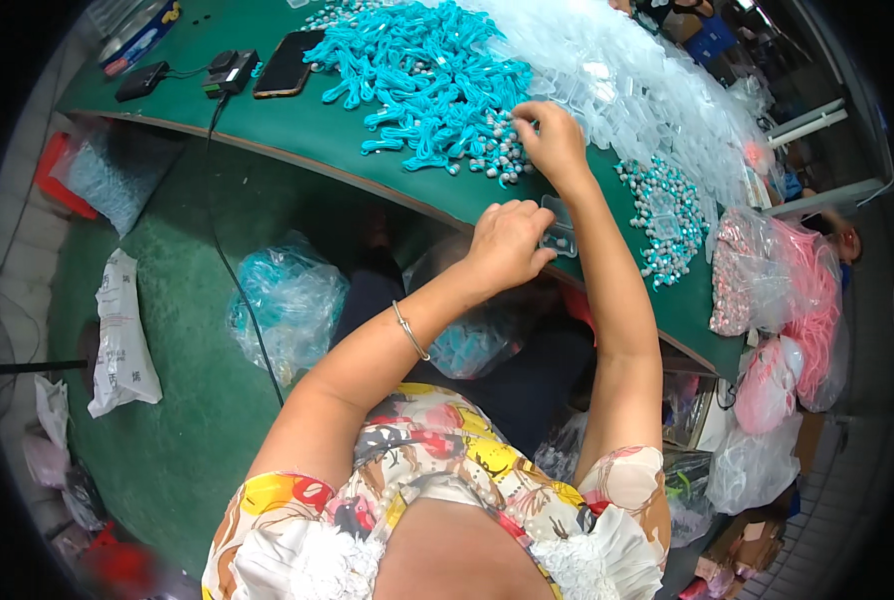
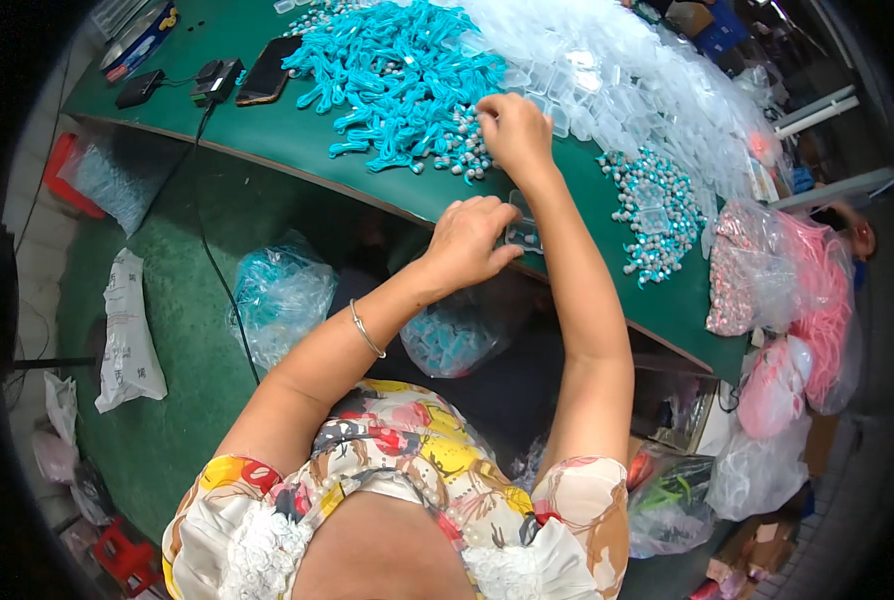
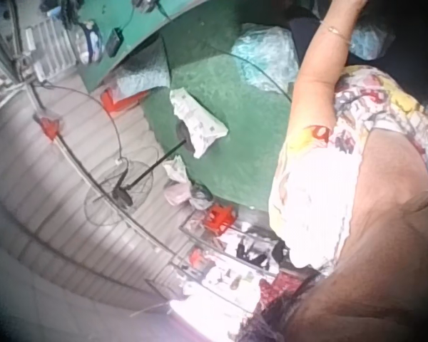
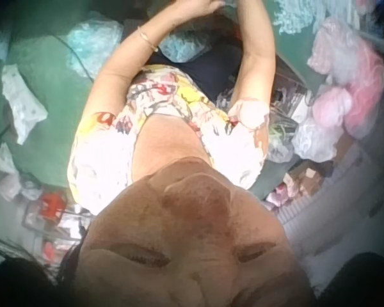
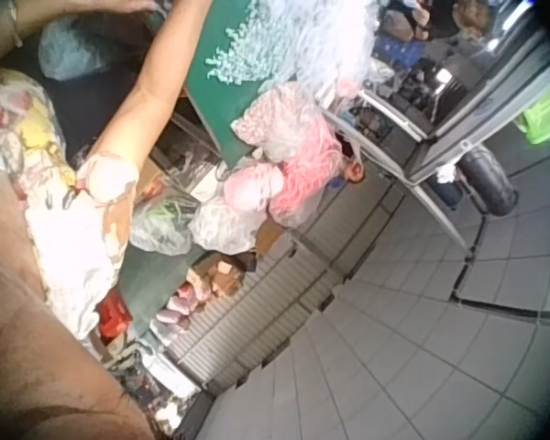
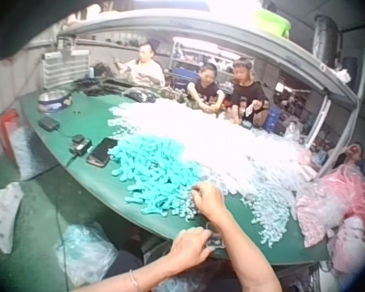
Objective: The person assembles small keychains by placing turquoise plastic charms and white beads into clear plastic containers. They pick up the components from piles on a green table, place them into the containers, and then close the lids. The process is repeated continuously throughout the video.
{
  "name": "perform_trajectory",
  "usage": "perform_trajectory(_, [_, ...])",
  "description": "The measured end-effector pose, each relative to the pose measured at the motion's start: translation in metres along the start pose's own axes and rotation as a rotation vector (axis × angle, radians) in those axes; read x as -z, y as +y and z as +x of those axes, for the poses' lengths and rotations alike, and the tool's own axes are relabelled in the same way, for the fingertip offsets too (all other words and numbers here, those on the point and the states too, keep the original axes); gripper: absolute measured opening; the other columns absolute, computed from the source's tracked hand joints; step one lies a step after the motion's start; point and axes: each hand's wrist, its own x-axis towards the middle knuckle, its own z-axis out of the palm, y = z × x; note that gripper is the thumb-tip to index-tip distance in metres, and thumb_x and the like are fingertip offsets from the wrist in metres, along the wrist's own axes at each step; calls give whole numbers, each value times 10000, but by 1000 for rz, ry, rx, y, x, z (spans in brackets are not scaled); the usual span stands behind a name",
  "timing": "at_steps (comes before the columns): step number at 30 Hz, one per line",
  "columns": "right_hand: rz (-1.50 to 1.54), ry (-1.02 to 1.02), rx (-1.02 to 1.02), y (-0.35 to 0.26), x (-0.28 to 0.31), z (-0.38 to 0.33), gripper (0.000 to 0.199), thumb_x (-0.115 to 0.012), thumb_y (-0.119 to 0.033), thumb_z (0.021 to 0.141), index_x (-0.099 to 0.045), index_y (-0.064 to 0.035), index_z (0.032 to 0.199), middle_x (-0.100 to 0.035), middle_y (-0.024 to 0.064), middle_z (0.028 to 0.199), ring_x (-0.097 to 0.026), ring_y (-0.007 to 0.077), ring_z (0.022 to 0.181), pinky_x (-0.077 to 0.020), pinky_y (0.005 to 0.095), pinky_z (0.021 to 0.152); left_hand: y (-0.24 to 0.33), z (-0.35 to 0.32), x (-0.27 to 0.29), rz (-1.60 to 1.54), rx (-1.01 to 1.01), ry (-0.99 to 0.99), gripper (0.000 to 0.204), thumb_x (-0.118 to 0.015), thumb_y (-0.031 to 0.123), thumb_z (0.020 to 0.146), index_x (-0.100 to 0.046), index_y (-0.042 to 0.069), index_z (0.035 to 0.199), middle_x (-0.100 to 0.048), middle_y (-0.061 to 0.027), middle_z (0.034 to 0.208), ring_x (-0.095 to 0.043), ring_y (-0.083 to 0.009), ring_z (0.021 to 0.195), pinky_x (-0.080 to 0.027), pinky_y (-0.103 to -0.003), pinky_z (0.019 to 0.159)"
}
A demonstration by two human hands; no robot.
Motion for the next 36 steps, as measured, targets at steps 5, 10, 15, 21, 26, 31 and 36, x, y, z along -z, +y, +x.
perform_trajectory(5, [-302, -16, -236, -12, -18, 37, 257, -734, -376, 770, -769, -148, 884, -724, 101, 909, -683, 302, 880, -428, 519, 790, -1, -1, -2, 11, -6, 9, 362, -793, 220, 717, -621, 85, 1005, -585, -84, 885, -583, -300, 904, -442, -461, 768])
perform_trajectory(10, [-169, -72, -354, -10, -26, 42, 182, -718, -302, 757, -769, -151, 845, -733, 95, 854, -684, 302, 854, -396, 540, 830, 2, -1, -2, 52, 16, -1, 343, -797, 213, 705, -624, 86, 974, -591, -81, 895, -591, -286, 927, -445, -454, 801])
perform_trajectory(15, [261, 147, -323, 12, -12, 26, 182, -740, -259, 752, -761, -108, 850, -717, 65, 780, -663, 191, 736, -477, 386, 734, 1, -3, -4, 13, -4, 28, 370, -785, 227, 730, -615, 97, 1032, -593, -76, 928, -585, -292, 947, -444, -478, 832])
perform_trajectory(21, [725, 164, -221, 25, 34, -29, 114, -707, -80, 852, -700, 10, 922, -679, -14, 834, -578, 55, 736, -470, 241, 667, 1, -3, -3, -3, -4, 39, 372, -790, 226, 734, -614, 108, 1040, -593, -65, 906, -587, -287, 938, -439, -456, 813])
perform_trajectory(26, [443, 62, -56, 15, 94, -87, 112, -692, -46, 817, -685, 10, 913, -683, 49, 843, -651, 138, 804, -506, 286, 745, -4, -2, -5, 4, -27, 42, 361, -795, 228, 736, -613, 115, 1026, -583, -60, 875, -589, -285, 907, -419, -429, 753])
perform_trajectory(31, [38, -146, 161, -1, 111, -109, 90, -692, -80, 739, -665, -59, 822, -681, 72, 854, -651, 233, 816, -471, 354, 747, -4, -2, -5, 13, -22, 36, 374, -807, 234, 724, -618, 115, 1025, -585, -46, 842, -594, -272, 887, -421, -420, 740])
perform_trajectory(36, [-157, -236, 239, -13, 89, -114, 58, -681, -113, 745, -644, -100, 789, -640, 39, 792, -621, 240, 802, -428, 391, 733, -5, 0, -6, 2, -24, 20, 386, -814, 240, 716, -619, 111, 1023, -588, -41, 837, -593, -269, 872, -422, -418, 736])
